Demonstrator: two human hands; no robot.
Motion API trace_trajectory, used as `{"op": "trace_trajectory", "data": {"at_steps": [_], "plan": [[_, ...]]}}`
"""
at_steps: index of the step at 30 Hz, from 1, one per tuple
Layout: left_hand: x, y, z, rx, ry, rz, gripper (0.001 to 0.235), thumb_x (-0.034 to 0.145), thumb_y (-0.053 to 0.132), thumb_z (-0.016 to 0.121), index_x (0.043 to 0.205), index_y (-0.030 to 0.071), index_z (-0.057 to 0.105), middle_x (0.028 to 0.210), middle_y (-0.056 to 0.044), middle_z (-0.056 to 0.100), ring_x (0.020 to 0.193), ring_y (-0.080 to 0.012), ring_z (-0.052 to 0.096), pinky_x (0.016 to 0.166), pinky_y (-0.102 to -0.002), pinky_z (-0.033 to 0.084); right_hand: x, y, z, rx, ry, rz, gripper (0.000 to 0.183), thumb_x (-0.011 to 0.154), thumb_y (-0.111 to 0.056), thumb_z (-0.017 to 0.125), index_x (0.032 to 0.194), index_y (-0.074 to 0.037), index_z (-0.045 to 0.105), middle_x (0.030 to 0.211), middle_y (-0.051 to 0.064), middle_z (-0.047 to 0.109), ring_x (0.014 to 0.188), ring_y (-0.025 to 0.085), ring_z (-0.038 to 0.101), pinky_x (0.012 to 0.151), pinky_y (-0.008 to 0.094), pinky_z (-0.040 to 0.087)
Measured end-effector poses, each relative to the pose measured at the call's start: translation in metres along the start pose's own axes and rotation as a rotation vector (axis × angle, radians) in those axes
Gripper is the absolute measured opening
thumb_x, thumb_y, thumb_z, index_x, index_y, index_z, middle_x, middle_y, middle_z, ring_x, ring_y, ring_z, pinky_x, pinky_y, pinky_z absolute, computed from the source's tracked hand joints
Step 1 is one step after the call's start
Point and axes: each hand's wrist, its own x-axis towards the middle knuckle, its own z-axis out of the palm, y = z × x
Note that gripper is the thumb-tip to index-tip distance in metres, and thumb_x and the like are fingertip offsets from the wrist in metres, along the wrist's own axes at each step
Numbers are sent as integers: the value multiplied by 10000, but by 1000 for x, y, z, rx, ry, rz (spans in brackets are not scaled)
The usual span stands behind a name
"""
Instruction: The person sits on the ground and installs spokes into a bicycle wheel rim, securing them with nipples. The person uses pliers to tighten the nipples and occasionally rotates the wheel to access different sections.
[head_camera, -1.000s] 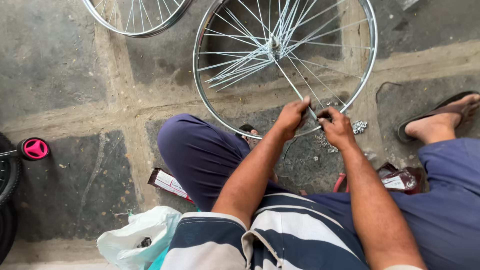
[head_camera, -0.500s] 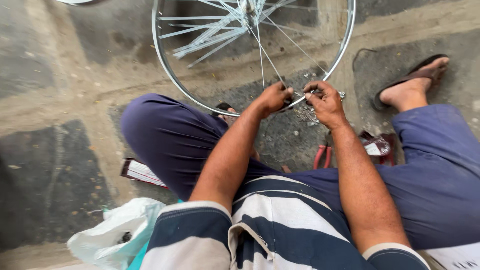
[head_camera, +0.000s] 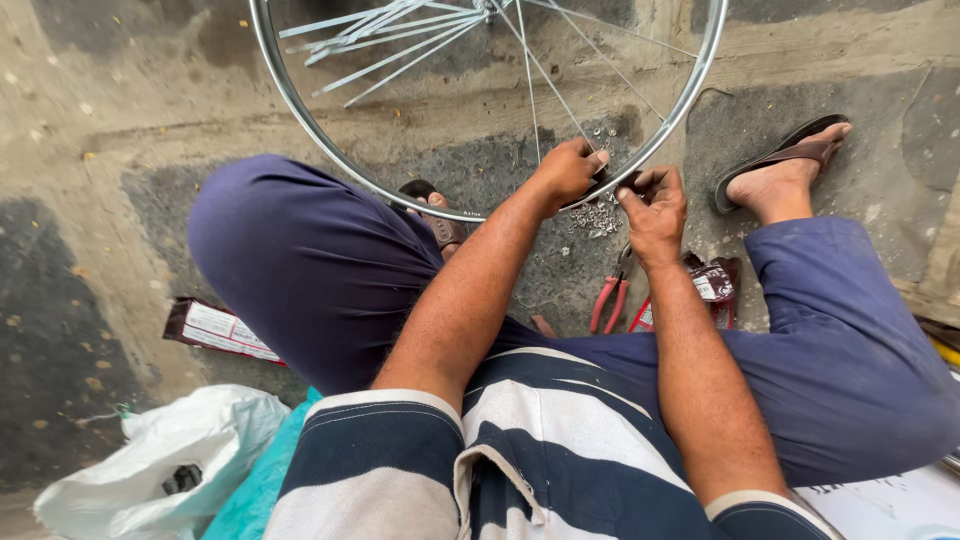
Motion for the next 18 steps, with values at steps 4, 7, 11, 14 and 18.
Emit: {"op": "trace_trajectory", "data": {"at_steps": [4, 7, 11, 14, 18], "plan": [[-1, 1, 1, 51, 19, 44, 344, 966, 372, 644, 1020, 39, 712, 929, -115, 758, 839, -201, 707, 744, -382, 551, 9, -1, 3, -13, -23, -51, 296, 955, 44, 767, 1047, -88, 519, 995, -13, 585, 911, 67, 577, 842, 225, 512], [-2, 7, 1, 41, -21, -7, 371, 986, 392, 624, 1011, 32, 712, 938, -146, 747, 861, -232, 693, 762, -406, 536, 14, -3, 5, -5, -34, -74, 294, 980, 33, 780, 1042, -85, 519, 988, -18, 571, 903, 61, 558, 840, 214, 506], [-1, 13, 0, 87, -10, 15, 363, 980, 396, 623, 1011, 46, 714, 944, -130, 752, 879, -234, 715, 791, -402, 541, 15, -4, 6, 17, -49, -52, 287, 982, 49, 765, 1032, -85, 516, 980, -18, 575, 896, 60, 569, 851, 217, 528], [-2, 14, 3, 120, 19, -1, 362, 978, 393, 620, 1003, 43, 712, 944, -139, 743, 879, -244, 711, 791, -414, 531, 12, -5, 4, 6, -65, -20, 281, 968, 64, 748, 1009, -82, 512, 972, -11, 586, 896, 64, 593, 846, 225, 555], [-2, 14, 1, 138, 47, 17, 367, 974, 382, 630, 980, 26, 716, 921, -152, 745, 853, -251, 713, 777, -422, 530, 9, -2, 10, 31, -30, -84, 266, 990, 86, 729, 1016, -73, 517, 980, -6, 579, 910, 71, 598, 870, 236, 569]]}}
